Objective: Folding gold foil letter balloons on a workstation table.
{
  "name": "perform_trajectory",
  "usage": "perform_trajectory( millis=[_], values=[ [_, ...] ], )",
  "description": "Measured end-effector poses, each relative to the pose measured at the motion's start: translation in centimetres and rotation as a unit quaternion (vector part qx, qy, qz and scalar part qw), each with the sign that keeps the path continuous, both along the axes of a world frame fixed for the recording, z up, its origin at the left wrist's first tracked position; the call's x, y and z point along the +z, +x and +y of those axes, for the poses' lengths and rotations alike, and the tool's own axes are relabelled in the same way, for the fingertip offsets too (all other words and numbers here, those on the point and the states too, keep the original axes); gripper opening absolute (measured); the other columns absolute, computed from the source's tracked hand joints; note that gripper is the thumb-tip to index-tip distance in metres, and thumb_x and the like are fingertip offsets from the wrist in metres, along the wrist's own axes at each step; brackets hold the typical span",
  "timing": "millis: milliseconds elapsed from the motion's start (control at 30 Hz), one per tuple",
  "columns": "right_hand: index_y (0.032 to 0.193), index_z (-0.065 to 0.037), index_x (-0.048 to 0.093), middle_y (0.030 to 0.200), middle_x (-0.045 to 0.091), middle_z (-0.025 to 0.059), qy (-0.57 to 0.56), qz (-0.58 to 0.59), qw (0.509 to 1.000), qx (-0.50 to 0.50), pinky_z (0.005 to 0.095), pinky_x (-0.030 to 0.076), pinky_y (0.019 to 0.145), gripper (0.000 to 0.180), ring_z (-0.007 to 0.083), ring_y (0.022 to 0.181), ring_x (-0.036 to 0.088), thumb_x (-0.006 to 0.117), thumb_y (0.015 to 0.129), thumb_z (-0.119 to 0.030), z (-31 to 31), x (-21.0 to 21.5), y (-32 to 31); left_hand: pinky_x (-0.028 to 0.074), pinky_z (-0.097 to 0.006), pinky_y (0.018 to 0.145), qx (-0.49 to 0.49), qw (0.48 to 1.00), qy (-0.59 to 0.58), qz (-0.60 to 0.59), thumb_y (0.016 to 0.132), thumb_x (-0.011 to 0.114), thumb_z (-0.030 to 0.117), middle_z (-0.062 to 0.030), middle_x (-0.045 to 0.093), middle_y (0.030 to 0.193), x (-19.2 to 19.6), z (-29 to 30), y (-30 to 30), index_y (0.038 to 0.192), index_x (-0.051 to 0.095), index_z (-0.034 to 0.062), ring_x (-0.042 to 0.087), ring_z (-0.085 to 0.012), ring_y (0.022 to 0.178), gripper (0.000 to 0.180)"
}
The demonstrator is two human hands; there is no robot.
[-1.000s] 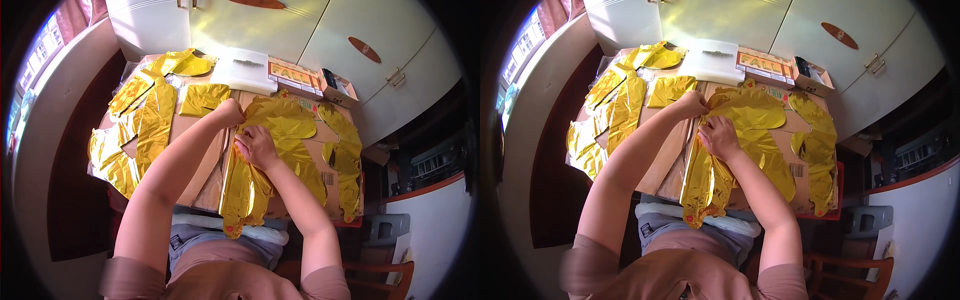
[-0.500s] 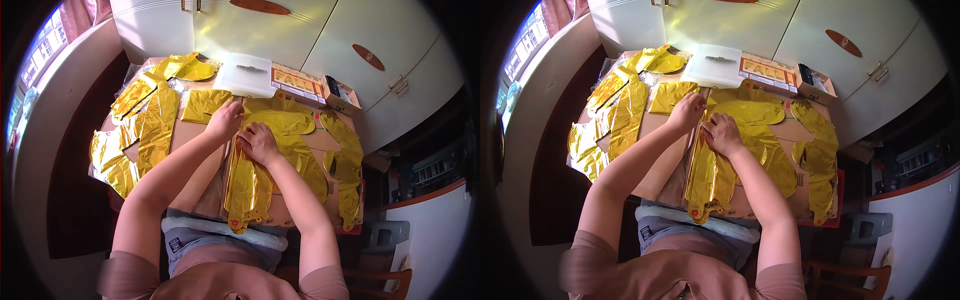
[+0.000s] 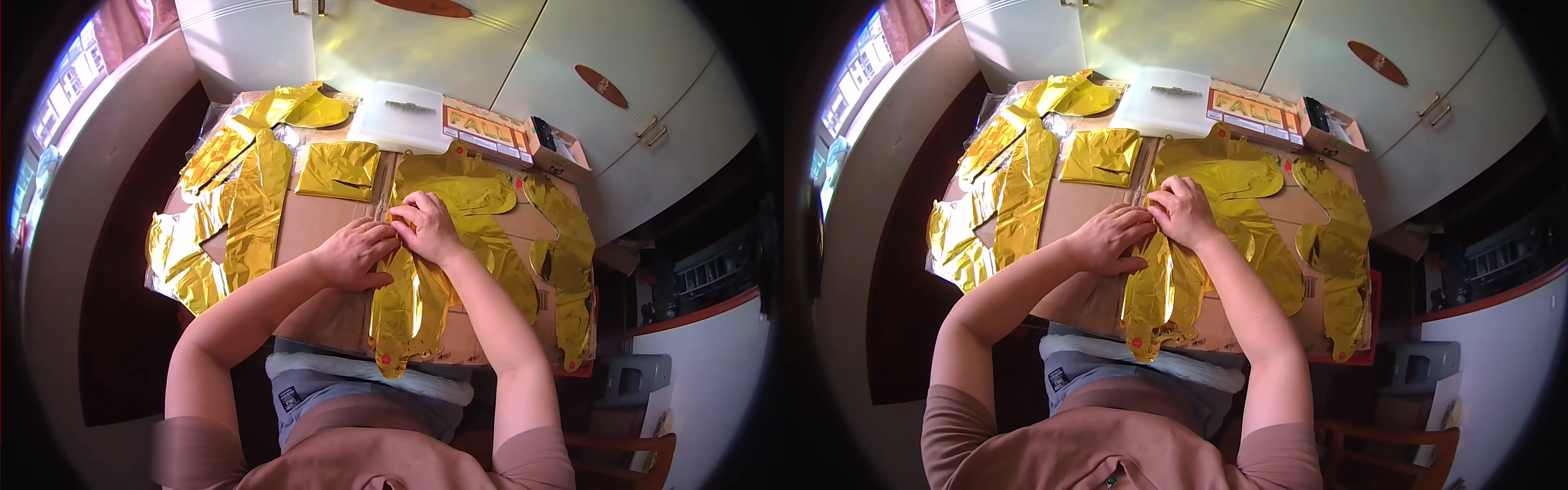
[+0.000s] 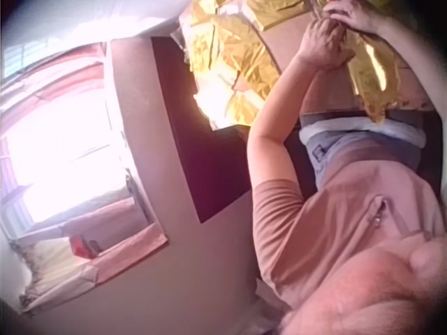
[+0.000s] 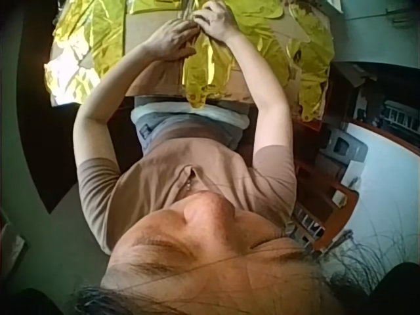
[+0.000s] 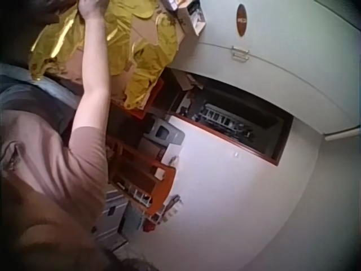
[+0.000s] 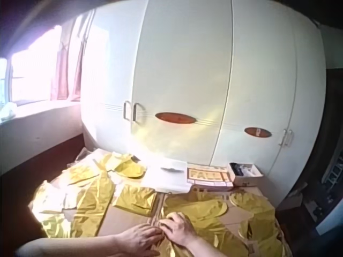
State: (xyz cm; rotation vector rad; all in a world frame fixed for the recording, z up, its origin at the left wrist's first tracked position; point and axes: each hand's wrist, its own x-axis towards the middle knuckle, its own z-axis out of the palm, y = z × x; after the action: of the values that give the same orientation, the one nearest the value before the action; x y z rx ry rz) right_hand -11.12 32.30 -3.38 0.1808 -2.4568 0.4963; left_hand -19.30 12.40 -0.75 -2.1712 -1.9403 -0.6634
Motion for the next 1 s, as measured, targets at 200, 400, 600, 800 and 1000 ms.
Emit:
perform_trajectory(
  millis=[200,400,600,800,1000],
  values=[
    [0.113,-0.006,0.064,0.117,0.057,0.0121,0.023,-0.086,0.996,-0.010,0.0411,0.041,0.100,0.037,0.0308,0.114,0.052,0.071,0.079,-0.020,-1.7,2.4,4.8,0.038,-0.042,0.102,-0.002,1.000,-0.015,0.011,0.075,0.070,0.045,-0.0124,0.057,0.111,0.0,0.0,-0.3,0.117,0.058,0.0028,0.055,-0.0289,0.109,0.061],
    [0.137,-0.008,0.046,0.145,0.037,0.0218,0.055,-0.190,0.980,-0.003,0.0522,0.023,0.113,0.066,0.0400,0.136,0.032,0.063,0.086,-0.046,-7.1,2.3,12.8,0.035,-0.046,0.105,-0.017,1.000,-0.016,0.002,0.073,0.070,0.050,-0.0125,0.056,0.109,0.3,0.2,-0.7,0.114,0.057,0.0051,0.054,-0.0303,0.109,0.062],
    [0.141,-0.007,0.042,0.149,0.030,0.0230,0.051,-0.235,0.971,-0.004,0.0524,0.018,0.115,0.069,0.0410,0.139,0.026,0.061,0.088,-0.046,-9.1,1.5,14.8,0.032,-0.046,0.106,-0.035,0.999,-0.034,-0.014,0.072,0.071,0.054,-0.0128,0.054,0.109,0.4,1.1,-1.4,0.109,0.056,0.0074,0.050,-0.0308,0.112,0.061],
    [0.140,-0.008,0.044,0.148,0.032,0.0226,0.024,-0.230,0.973,0.001,0.0526,0.021,0.114,0.068,0.0402,0.138,0.027,0.065,0.085,-0.043,-9.0,1.6,14.8,0.034,-0.043,0.103,-0.004,0.999,-0.044,-0.016,0.073,0.071,0.051,-0.0129,0.052,0.111,0.3,2.7,-2.1,0.110,0.055,0.0090,0.050,-0.0324,0.110,0.059],
    [0.137,-0.008,0.048,0.145,0.035,0.0219,-0.002,-0.205,0.979,0.011,0.0502,0.024,0.113,0.067,0.0391,0.137,0.030,0.069,0.082,-0.041,-8.7,1.6,14.8,0.032,-0.046,0.106,-0.008,1.000,-0.004,-0.017,0.074,0.070,0.049,-0.0139,0.051,0.114,-0.7,2.7,-2.0,0.118,0.052,0.0087,0.047,-0.0336,0.119,0.063]
  ],
)
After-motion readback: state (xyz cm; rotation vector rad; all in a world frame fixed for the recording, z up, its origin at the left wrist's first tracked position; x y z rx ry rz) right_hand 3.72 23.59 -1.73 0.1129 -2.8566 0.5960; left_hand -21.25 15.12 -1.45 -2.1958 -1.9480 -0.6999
